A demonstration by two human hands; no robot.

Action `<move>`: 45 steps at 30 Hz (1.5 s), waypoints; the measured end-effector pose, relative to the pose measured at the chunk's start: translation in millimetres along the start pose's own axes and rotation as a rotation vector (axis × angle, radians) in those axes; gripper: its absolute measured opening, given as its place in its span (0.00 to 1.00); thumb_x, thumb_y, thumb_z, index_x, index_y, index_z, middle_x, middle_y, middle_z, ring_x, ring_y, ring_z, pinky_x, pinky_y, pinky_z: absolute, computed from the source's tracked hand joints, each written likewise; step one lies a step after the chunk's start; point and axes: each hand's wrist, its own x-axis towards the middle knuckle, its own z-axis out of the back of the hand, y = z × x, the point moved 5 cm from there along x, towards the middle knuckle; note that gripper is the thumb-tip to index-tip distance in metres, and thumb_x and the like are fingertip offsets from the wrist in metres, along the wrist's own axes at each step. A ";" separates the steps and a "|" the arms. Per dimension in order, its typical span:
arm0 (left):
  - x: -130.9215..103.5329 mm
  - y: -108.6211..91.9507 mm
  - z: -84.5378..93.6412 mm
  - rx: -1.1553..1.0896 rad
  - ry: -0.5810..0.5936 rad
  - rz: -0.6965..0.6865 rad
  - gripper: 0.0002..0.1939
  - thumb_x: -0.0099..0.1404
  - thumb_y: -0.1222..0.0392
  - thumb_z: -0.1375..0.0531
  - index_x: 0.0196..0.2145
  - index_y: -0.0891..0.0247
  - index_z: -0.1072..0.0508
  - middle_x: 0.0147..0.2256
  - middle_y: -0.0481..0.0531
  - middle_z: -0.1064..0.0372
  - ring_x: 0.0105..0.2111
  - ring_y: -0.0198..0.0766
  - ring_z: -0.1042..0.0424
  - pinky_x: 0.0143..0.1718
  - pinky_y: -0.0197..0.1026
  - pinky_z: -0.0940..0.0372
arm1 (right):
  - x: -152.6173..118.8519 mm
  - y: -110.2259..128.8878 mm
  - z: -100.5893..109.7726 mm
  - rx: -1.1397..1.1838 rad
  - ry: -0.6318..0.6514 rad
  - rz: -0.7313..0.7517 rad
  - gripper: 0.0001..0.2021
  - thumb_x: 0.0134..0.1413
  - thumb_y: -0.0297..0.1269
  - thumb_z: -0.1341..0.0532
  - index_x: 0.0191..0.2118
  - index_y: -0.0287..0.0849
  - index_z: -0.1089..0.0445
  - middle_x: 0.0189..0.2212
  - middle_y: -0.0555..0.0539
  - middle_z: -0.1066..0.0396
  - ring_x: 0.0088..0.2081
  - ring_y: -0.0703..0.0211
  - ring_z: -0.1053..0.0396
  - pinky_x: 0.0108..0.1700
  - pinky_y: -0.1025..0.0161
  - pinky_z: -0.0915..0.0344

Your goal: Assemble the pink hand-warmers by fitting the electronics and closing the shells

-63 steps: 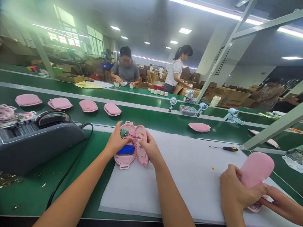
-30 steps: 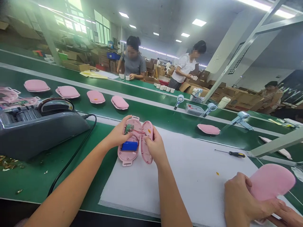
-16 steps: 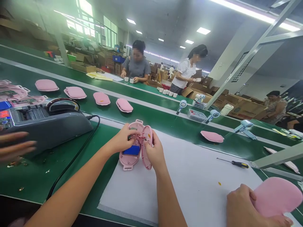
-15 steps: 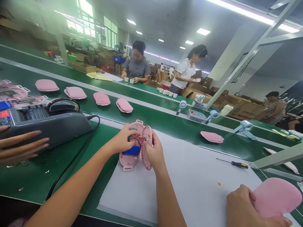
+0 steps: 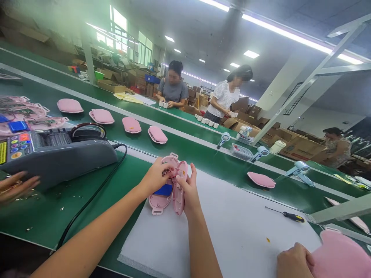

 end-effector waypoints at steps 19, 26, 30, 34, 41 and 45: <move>-8.3 -13.7 0.3 -0.234 -0.050 0.021 0.28 0.57 0.68 0.47 0.56 0.60 0.41 0.52 0.57 0.34 0.48 0.45 0.32 0.48 0.46 0.37 | 6.8 -9.0 -8.4 0.045 -0.002 0.194 0.31 0.48 0.46 0.35 0.58 0.47 0.40 0.49 0.45 0.28 0.47 0.50 0.29 0.46 0.53 0.31; -8.1 -11.4 11.3 -0.212 -0.095 0.175 0.16 0.60 0.58 0.45 0.47 0.56 0.36 0.36 0.49 0.26 0.33 0.42 0.28 0.34 0.39 0.39 | 4.9 -11.6 -13.1 0.011 0.069 0.159 0.28 0.52 0.47 0.37 0.58 0.48 0.39 0.51 0.45 0.30 0.47 0.50 0.28 0.47 0.53 0.31; -9.5 -6.5 17.1 -0.136 -0.122 0.293 0.10 0.60 0.54 0.44 0.39 0.57 0.35 0.34 0.51 0.26 0.34 0.45 0.28 0.31 0.39 0.41 | 3.1 -13.8 -16.0 -0.064 0.111 0.193 0.28 0.51 0.45 0.36 0.58 0.48 0.38 0.55 0.46 0.33 0.53 0.49 0.33 0.53 0.52 0.34; -11.6 -4.6 16.2 -0.110 -0.089 0.307 0.11 0.58 0.52 0.42 0.37 0.56 0.37 0.34 0.51 0.27 0.33 0.45 0.28 0.27 0.38 0.43 | 1.9 -15.4 -18.7 -0.114 0.131 0.221 0.27 0.51 0.44 0.36 0.58 0.49 0.38 0.58 0.47 0.37 0.57 0.49 0.38 0.56 0.52 0.37; -10.4 -5.2 11.8 -0.168 -0.086 0.271 0.14 0.55 0.64 0.42 0.40 0.57 0.36 0.36 0.50 0.28 0.34 0.43 0.29 0.31 0.38 0.41 | 1.7 -15.8 -18.2 -0.017 0.094 0.135 0.28 0.51 0.45 0.36 0.58 0.49 0.38 0.53 0.46 0.32 0.52 0.49 0.32 0.49 0.55 0.32; -5.0 -7.3 8.3 -0.450 -0.071 0.202 0.15 0.52 0.67 0.41 0.40 0.59 0.32 0.41 0.51 0.29 0.41 0.41 0.32 0.42 0.41 0.39 | 1.9 -12.4 -16.8 0.002 0.066 0.107 0.29 0.51 0.47 0.37 0.59 0.49 0.39 0.51 0.45 0.30 0.48 0.49 0.29 0.46 0.54 0.30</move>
